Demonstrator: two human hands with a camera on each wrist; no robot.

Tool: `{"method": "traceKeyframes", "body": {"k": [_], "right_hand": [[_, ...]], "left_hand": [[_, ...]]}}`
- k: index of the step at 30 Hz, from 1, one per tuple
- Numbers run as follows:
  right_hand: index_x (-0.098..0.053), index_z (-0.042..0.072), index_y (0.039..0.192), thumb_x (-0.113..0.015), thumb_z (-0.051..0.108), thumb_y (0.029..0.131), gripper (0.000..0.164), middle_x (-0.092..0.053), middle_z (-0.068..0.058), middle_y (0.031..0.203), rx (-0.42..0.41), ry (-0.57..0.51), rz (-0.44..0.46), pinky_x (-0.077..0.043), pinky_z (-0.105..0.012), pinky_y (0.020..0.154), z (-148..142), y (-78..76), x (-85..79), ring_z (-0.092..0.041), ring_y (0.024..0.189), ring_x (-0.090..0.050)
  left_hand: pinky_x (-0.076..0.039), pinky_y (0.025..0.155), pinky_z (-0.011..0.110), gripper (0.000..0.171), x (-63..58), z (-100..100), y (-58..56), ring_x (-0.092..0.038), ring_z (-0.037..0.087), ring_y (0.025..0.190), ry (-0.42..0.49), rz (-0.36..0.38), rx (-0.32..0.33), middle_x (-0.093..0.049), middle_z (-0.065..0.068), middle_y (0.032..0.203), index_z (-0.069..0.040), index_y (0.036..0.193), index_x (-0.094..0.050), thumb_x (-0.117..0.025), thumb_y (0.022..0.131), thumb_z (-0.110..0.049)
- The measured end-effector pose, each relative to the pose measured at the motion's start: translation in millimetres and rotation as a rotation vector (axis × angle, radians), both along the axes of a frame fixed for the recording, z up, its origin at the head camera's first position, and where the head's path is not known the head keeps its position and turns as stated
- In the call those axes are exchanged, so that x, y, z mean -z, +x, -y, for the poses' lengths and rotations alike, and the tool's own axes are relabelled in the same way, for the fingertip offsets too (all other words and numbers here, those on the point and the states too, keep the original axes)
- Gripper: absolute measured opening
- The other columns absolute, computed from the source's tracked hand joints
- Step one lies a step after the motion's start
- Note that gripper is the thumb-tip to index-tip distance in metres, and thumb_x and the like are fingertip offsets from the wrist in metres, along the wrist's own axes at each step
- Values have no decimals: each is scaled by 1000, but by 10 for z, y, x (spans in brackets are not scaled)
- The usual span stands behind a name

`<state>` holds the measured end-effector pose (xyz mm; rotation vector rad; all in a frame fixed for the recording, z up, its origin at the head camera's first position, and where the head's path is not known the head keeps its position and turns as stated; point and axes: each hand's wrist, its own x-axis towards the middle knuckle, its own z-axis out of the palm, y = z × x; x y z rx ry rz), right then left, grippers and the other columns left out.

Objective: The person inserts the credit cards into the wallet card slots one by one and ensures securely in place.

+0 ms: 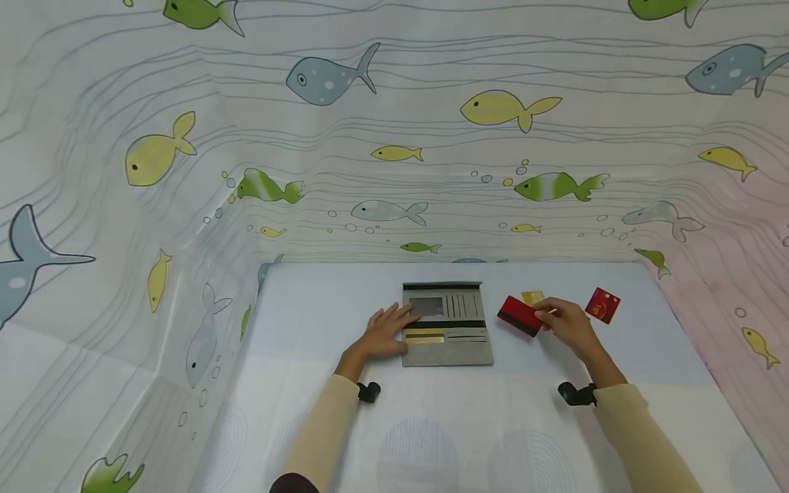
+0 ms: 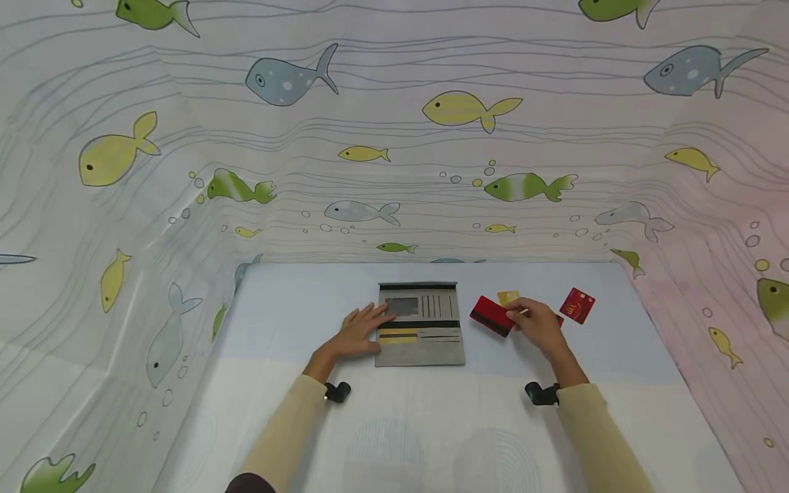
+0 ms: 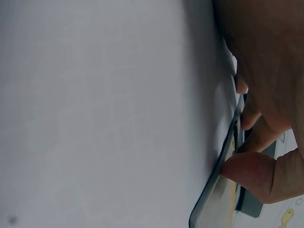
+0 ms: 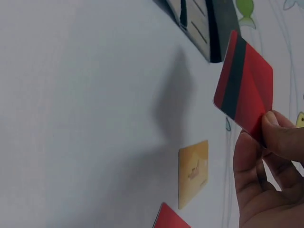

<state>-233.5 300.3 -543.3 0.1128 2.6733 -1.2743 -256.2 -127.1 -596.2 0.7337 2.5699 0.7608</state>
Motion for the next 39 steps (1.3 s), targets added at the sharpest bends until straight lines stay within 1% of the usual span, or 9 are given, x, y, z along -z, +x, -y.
{"method": "traceKeyframes", "body": {"k": [3,5,9,12,15,22,27,33,39], "right_hand": [[-66,1,120,-62,17,99,27,-67,-19,106,-29,-10,-17,-55,-32,68,77,-65,32,-19,81,-66],[-67,1,120,-62,16,99,26,-67,-20,109,-49,-20,-25,-54,-31,68,133,-100,42,-19,81,-66],[-68,2,119,-61,14,99,24,-66,-20,111,-90,-39,-34,-55,-33,70,274,-161,26,-23,83,-65],[-69,4,117,-62,13,99,21,-67,-18,108,-117,-36,-28,-54,-31,69,391,-234,15,-26,83,-66],[-71,7,114,-63,12,98,19,-69,-16,105,-143,-28,-20,-54,-30,68,505,-304,30,-25,82,-66],[-71,5,109,-64,8,96,16,-70,-15,103,-213,-26,-18,-57,-32,69,717,-420,67,-21,78,-65],[-72,4,108,-65,5,95,15,-69,-15,104,-251,-29,2,-59,-35,71,802,-471,67,-20,81,-63],[-72,5,108,-63,6,96,14,-69,-14,107,-313,5,3,-56,-28,68,880,-534,115,-20,83,-61],[-72,7,108,-62,6,97,15,-68,-12,105,-330,31,37,-54,-29,70,930,-572,186,-20,84,-59]], "left_hand": [[-7,122,59,78,23,7,-3,-10,30,157,-1,-5,5,-20,-1,168,-28,155,-38,-60,80,-23],[-7,122,59,79,31,10,-4,-9,30,157,-8,-7,13,-19,-1,168,-29,156,-37,-60,80,-24],[-5,123,59,79,32,11,6,-8,30,157,-15,-5,19,-17,-1,168,-30,156,-35,-60,82,-24],[-5,123,59,78,25,11,10,-8,30,157,-10,-9,14,-18,-1,168,-29,156,-36,-61,82,-24],[-6,123,58,77,22,12,17,-9,30,157,-14,-12,10,-18,-1,168,-29,156,-36,-60,82,-24],[-6,123,58,78,1,6,27,-9,30,157,-29,-4,3,-17,-2,168,-29,156,-36,-60,81,-25],[-6,123,57,78,-10,-19,19,-9,29,157,-28,-7,6,-18,-2,168,-29,155,-37,-60,81,-25],[-6,123,57,78,6,-38,8,-9,29,157,-23,-18,8,-18,-2,168,-29,155,-37,-60,81,-25],[-8,123,56,78,32,-25,31,-10,27,157,-55,-28,-5,-18,-5,168,-32,155,-36,-60,81,-26]]}}
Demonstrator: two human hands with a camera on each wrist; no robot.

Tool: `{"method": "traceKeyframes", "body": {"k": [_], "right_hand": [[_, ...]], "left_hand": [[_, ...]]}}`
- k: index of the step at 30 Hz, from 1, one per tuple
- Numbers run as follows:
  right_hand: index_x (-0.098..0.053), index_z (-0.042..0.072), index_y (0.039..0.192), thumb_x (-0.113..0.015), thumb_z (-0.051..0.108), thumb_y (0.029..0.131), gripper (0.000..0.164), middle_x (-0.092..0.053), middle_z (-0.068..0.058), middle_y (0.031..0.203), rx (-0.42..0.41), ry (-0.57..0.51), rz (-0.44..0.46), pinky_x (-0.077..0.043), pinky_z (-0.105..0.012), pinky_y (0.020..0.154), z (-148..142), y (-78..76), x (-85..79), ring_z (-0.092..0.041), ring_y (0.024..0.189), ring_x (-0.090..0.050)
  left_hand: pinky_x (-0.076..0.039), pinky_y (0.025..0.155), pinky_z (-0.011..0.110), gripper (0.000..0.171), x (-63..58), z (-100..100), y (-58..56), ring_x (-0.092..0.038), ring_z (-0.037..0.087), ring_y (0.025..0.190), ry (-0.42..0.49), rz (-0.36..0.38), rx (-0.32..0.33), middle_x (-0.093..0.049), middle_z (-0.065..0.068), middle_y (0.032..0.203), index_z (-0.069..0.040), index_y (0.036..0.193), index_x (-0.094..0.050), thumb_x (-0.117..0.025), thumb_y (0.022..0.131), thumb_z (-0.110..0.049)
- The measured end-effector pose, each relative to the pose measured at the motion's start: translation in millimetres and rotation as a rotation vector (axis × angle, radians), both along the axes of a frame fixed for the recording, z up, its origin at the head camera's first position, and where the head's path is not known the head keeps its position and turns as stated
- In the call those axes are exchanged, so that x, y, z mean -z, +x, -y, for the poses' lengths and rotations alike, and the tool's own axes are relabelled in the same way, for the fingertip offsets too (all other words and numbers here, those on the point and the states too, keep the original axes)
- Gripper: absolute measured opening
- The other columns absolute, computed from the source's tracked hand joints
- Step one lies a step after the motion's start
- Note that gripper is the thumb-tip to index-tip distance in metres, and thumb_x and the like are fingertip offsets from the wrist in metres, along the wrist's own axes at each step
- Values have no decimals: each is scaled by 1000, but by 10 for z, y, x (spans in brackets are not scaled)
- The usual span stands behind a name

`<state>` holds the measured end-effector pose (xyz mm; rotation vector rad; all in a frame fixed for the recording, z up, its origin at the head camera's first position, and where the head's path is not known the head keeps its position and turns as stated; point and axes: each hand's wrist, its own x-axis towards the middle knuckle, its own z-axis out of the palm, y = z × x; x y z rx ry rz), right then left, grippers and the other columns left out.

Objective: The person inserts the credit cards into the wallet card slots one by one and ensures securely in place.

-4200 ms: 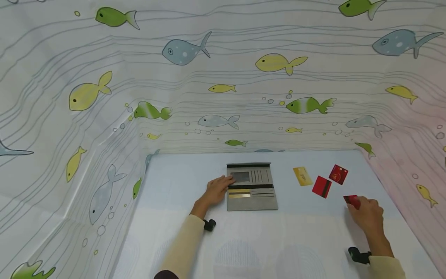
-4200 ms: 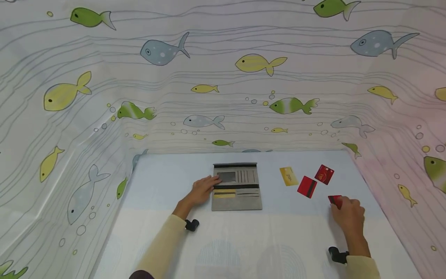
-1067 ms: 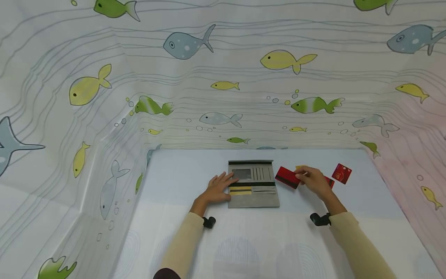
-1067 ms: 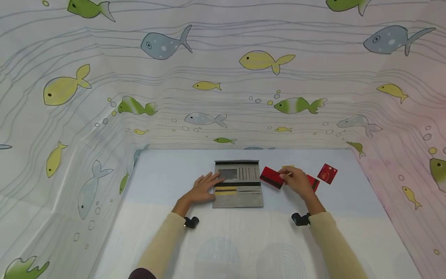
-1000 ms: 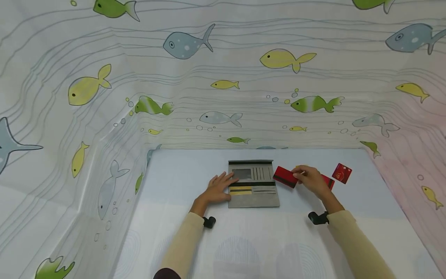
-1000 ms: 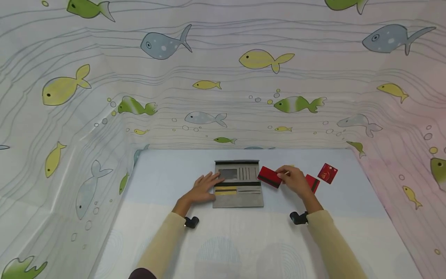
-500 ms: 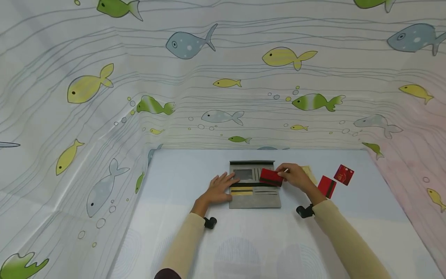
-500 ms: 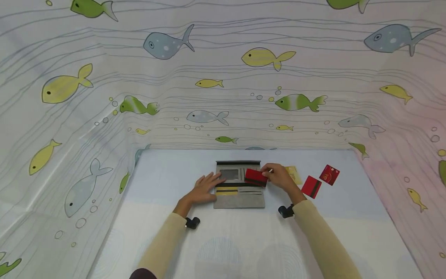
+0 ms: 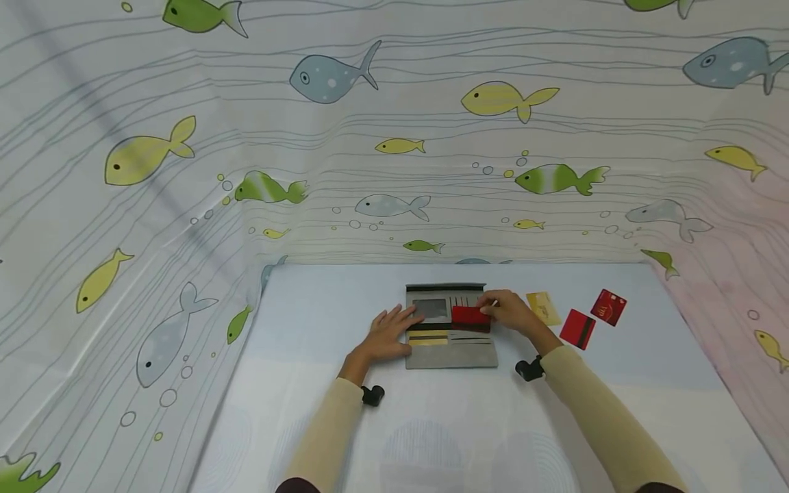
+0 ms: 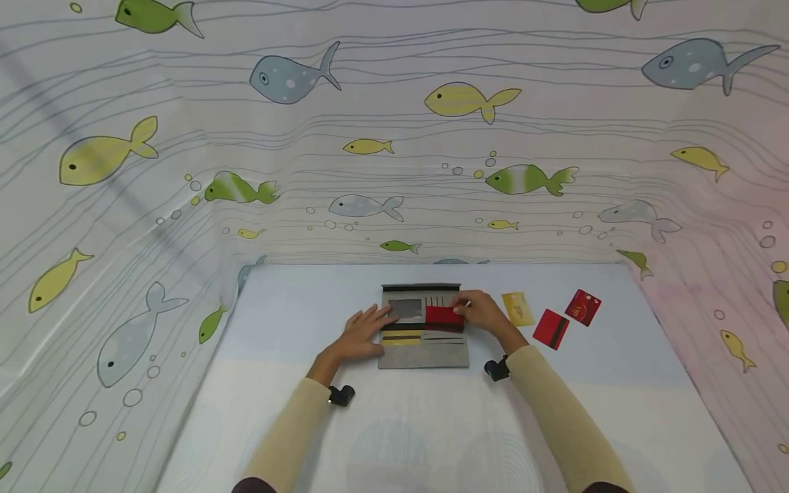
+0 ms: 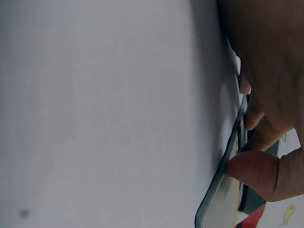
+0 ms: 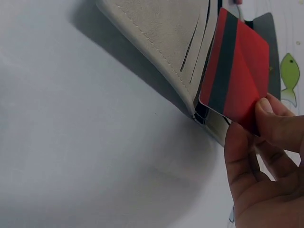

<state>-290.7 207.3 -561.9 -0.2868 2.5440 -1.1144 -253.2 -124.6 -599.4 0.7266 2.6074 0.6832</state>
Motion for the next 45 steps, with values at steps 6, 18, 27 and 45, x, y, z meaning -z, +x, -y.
{"method": "traceKeyframes", "body": {"k": [6,18,27,45], "right_hand": [[-72,7,110,-62,7,97,16,-67,-11,105,8,13,35,-53,-29,72,28,-6,31,-21,87,-58],[-71,7,110,-62,7,97,16,-68,-11,104,-12,43,14,-51,-29,71,81,-14,26,-21,87,-58],[-71,7,107,-63,8,97,13,-67,-10,101,-32,30,27,-52,-28,70,101,-24,29,-20,84,-59],[-71,7,103,-62,5,96,11,-70,-9,102,-94,47,43,-50,-29,74,56,-43,46,-19,87,-58]], "left_hand": [[-8,122,59,77,-30,-5,16,-11,30,156,23,-4,0,-20,-1,168,-29,155,-38,-60,81,-24],[-9,122,60,77,-84,-11,37,-13,31,156,34,3,-13,-22,1,167,-26,154,-40,-62,80,-24],[-8,123,58,77,-40,-6,31,-12,29,157,35,5,-18,-22,-2,167,-29,154,-40,-61,79,-24],[-9,123,57,78,7,4,19,-11,27,157,11,-14,-19,-21,-3,168,-29,154,-39,-61,79,-28]]}}
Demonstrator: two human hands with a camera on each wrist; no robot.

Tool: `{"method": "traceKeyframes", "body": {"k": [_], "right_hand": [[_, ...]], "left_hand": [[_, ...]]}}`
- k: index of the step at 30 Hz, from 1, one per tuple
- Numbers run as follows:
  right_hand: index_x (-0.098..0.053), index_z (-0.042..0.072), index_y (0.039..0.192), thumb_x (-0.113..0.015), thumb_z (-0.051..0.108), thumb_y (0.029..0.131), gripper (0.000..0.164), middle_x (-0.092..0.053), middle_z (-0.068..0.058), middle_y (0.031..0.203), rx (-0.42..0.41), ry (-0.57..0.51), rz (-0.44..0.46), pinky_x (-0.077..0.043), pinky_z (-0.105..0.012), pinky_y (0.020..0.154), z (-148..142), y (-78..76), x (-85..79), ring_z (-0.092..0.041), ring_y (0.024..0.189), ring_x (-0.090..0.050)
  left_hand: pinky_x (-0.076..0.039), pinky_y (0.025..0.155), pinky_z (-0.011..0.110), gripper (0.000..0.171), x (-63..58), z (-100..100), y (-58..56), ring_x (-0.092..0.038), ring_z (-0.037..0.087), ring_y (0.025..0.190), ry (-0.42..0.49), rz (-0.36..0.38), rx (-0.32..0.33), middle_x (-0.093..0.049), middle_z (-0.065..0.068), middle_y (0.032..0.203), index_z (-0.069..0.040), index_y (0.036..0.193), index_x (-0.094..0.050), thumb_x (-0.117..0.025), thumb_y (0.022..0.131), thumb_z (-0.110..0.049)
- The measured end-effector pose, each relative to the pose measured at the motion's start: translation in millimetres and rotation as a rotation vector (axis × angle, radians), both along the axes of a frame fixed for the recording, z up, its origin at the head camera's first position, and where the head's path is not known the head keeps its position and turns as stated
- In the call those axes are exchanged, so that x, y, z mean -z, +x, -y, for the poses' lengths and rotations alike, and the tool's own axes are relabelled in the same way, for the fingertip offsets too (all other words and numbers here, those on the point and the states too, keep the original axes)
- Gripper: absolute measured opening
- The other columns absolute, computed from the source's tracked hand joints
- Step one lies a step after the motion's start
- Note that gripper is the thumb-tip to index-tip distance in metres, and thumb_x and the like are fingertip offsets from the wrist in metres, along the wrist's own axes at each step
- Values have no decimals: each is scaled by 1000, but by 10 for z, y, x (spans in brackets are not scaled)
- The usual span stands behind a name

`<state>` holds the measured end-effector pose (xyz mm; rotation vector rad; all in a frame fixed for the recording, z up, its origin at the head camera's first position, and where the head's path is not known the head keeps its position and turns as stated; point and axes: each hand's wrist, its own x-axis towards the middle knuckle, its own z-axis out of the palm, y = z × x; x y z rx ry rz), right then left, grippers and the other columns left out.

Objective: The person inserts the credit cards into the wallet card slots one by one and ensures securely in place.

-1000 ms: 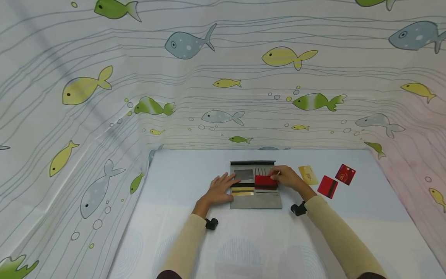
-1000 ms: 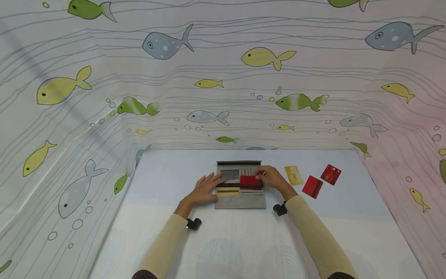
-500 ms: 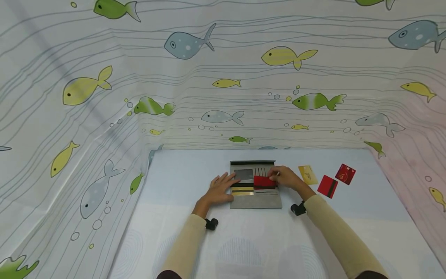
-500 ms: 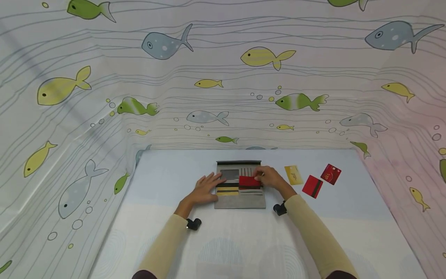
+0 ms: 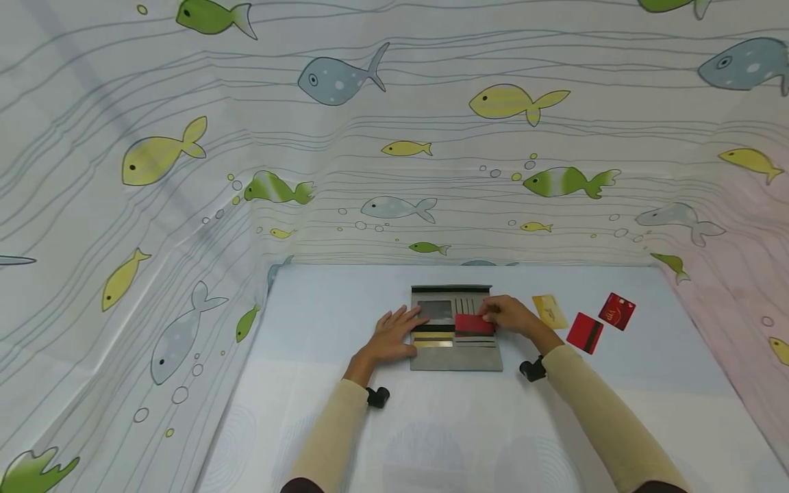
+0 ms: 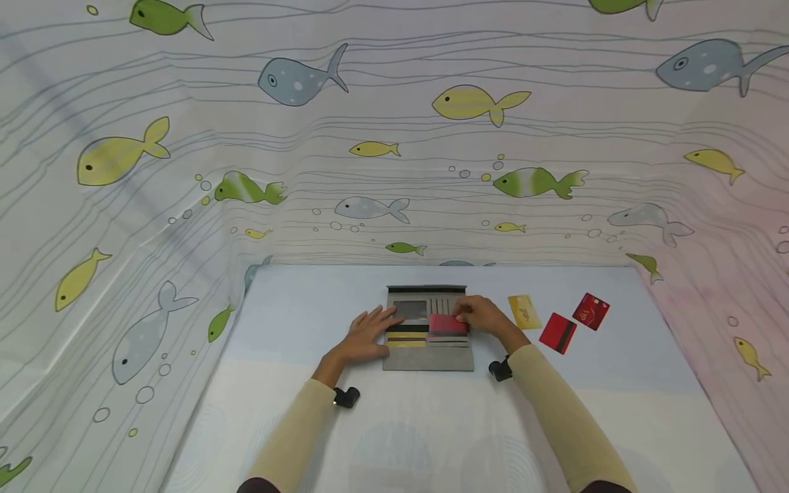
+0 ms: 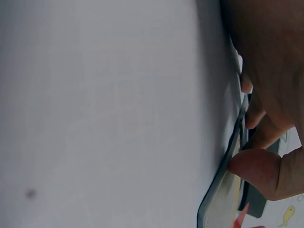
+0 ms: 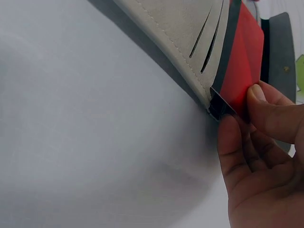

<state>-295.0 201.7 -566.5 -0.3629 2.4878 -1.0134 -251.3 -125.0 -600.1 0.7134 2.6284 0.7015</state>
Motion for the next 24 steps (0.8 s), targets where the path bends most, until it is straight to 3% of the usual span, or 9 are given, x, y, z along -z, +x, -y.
{"method": "traceKeyframes", "body": {"k": [15,24], "right_hand": [[-71,10,98,-64,5,94,8,-69,-6,99,-35,22,22,-50,-31,75,26,-9,22,-19,87,-56],[-71,9,95,-65,6,94,7,-64,-5,96,-19,48,-48,-51,-32,75,49,66,40,-19,87,-56]], "left_hand": [[-9,123,56,77,-56,-16,12,-11,27,157,1,5,-9,-21,-4,168,-30,154,-40,-61,79,-28],[-9,123,57,76,-63,-14,8,-11,28,157,0,2,-2,-20,-3,168,-29,154,-39,-61,82,-28]]}}
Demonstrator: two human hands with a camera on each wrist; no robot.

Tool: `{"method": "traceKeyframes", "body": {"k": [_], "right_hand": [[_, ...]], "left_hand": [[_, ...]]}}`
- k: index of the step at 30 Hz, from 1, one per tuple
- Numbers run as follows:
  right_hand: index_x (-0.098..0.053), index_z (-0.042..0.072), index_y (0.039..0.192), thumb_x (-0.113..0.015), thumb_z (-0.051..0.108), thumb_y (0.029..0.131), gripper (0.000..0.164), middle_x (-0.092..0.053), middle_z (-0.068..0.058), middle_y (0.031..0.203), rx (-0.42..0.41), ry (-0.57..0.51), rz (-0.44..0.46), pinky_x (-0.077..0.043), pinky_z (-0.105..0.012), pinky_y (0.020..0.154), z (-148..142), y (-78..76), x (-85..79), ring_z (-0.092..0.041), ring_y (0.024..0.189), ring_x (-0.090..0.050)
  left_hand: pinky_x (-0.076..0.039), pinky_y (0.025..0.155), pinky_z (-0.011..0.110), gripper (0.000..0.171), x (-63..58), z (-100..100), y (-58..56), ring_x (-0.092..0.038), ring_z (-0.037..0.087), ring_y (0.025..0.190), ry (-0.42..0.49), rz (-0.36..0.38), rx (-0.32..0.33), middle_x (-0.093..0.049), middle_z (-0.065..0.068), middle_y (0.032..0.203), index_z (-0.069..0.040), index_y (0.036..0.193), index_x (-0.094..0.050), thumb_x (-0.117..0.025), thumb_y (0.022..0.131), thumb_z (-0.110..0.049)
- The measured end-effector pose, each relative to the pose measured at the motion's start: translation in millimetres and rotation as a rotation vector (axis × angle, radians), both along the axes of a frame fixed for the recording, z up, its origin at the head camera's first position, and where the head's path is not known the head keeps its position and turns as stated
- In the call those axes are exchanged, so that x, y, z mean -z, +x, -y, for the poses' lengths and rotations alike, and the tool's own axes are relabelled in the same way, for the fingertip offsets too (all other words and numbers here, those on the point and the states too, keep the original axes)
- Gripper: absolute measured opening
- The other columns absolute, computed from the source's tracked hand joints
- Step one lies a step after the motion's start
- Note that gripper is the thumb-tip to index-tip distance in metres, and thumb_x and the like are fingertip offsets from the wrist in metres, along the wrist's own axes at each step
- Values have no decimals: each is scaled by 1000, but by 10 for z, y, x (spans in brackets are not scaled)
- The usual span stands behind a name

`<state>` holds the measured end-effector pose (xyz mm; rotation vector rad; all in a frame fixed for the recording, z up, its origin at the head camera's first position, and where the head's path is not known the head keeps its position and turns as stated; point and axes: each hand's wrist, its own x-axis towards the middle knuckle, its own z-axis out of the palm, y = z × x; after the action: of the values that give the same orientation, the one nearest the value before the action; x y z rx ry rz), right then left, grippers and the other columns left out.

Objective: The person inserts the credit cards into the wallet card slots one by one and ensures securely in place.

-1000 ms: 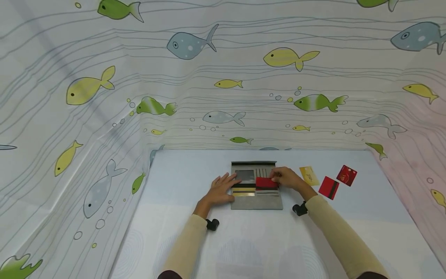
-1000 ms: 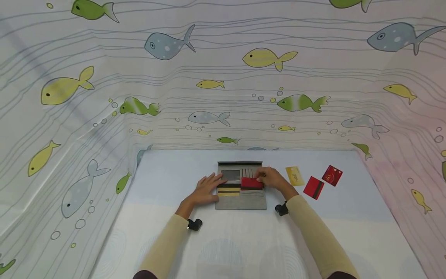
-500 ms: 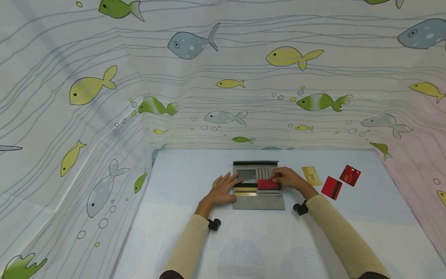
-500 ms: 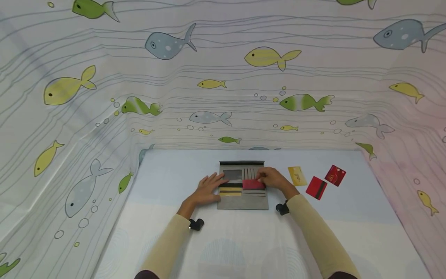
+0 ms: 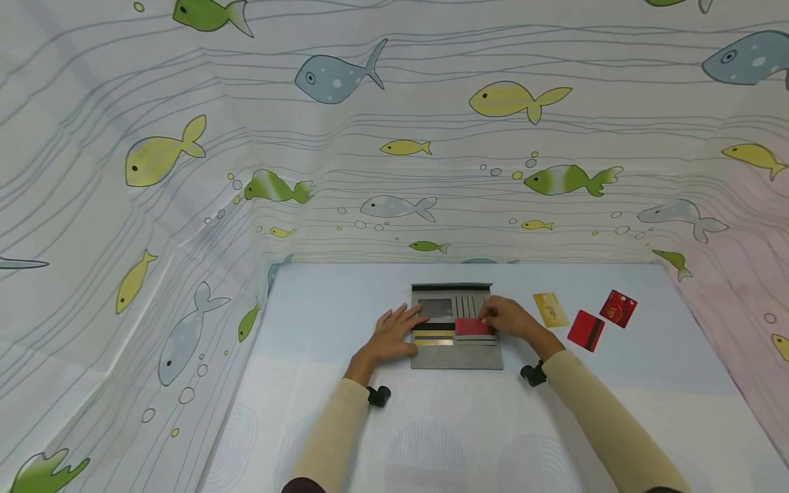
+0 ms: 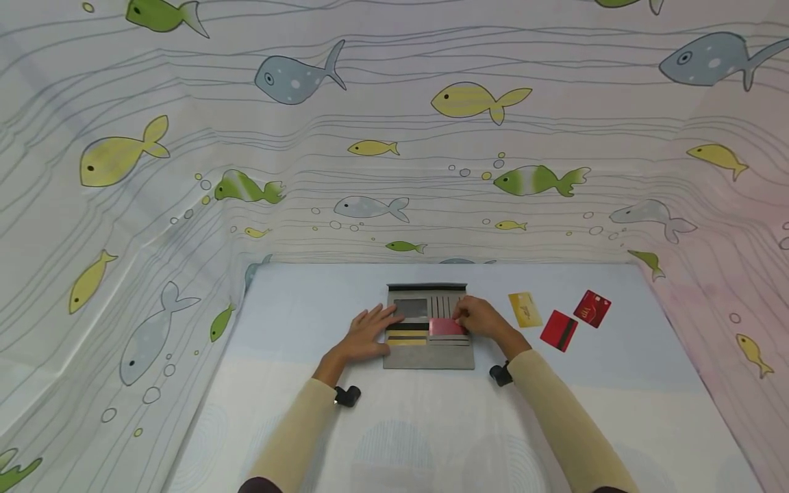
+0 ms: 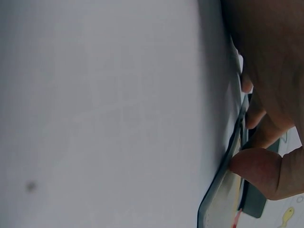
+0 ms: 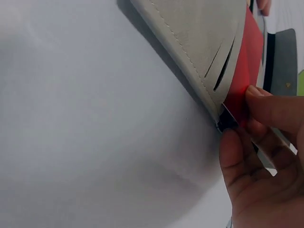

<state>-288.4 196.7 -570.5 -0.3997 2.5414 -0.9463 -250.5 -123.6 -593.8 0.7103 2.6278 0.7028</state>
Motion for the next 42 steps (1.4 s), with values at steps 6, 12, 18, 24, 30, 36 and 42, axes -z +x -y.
{"method": "traceKeyframes", "body": {"k": [6,12,18,24,30,36,42], "right_hand": [[-71,9,100,-63,4,94,12,-66,-5,100,-28,-24,-12,-53,-37,80,0,14,19,-20,89,-57],[-70,9,106,-62,2,94,16,-67,-7,107,-73,-43,-30,-54,-46,92,37,29,48,-22,99,-60],[-72,7,109,-66,3,93,18,-66,-7,104,-148,-48,-134,-53,-44,90,135,45,77,-22,101,-61],[-72,9,108,-67,3,92,18,-66,-5,101,-195,-13,-175,-49,-39,85,236,64,54,-19,96,-56],[-72,8,103,-68,1,90,16,-67,-5,98,-236,-20,-194,-48,-38,81,248,85,27,-19,92,-55],[-73,9,100,-64,-1,90,16,-64,-4,90,-227,-33,-156,-45,-30,73,233,103,22,-15,83,-52],[-73,12,98,-60,-1,93,19,-66,-3,96,-205,-14,-116,-47,-33,77,231,121,18,-15,86,-53]], "left_hand": [[-10,122,59,76,-23,15,1,-13,32,156,4,-13,1,-22,1,168,-26,154,-40,-60,81,-27],[-11,121,60,76,-50,17,16,-15,32,156,19,-14,-7,-23,2,167,-24,153,-42,-61,80,-26],[-11,122,59,76,-35,17,9,-13,31,156,6,-16,-8,-22,1,168,-25,153,-41,-60,80,-27],[-10,122,59,77,9,12,-1,-12,29,156,1,-9,-11,-21,-2,168,-28,154,-40,-61,79,-27],[-9,122,58,77,41,-1,-7,-12,28,157,8,-10,-16,-21,-3,168,-29,154,-40,-60,79,-28],[-9,123,58,77,28,-9,-10,-11,28,157,7,-7,-12,-20,-3,168,-29,154,-39,-60,80,-28],[-10,122,59,77,32,-20,-13,-12,27,157,-6,-11,-12,-21,-3,168,-29,154,-40,-60,79,-29]]}}
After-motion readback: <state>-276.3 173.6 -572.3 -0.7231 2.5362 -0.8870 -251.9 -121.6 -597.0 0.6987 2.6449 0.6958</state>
